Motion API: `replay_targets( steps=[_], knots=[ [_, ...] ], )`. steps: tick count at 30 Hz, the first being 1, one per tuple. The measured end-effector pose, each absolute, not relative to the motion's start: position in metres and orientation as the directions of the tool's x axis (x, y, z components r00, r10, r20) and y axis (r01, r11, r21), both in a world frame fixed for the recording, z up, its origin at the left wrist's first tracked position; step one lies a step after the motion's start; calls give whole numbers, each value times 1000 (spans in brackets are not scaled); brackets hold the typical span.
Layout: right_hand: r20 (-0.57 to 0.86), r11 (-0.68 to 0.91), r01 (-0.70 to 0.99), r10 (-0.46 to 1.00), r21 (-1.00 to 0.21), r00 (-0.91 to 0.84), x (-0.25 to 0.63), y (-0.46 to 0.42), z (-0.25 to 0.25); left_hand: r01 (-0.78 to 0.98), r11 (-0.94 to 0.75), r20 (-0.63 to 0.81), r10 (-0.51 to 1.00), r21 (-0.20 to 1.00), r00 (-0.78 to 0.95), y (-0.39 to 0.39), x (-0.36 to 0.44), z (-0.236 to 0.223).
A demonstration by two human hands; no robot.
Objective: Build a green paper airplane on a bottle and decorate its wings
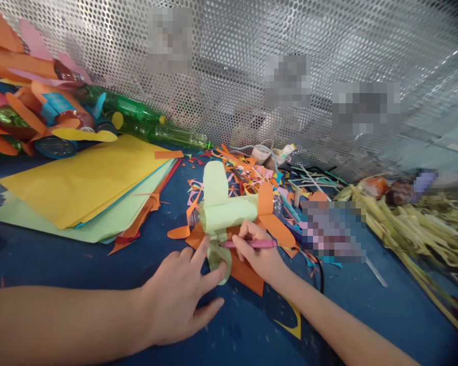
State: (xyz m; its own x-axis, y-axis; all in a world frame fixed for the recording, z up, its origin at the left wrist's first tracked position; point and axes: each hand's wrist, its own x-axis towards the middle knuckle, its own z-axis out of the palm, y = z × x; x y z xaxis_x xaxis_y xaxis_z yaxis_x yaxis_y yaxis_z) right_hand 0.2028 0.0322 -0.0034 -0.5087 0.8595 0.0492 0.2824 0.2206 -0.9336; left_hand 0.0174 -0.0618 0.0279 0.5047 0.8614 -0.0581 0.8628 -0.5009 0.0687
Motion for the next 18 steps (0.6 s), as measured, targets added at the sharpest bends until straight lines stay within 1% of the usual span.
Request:
replay_targets(
  steps=[18],
  knots=[
    [32,210,280,848,-937,-529,203,31,-5,864,-500,-47,863,63,503,-63,18,26]
  ],
)
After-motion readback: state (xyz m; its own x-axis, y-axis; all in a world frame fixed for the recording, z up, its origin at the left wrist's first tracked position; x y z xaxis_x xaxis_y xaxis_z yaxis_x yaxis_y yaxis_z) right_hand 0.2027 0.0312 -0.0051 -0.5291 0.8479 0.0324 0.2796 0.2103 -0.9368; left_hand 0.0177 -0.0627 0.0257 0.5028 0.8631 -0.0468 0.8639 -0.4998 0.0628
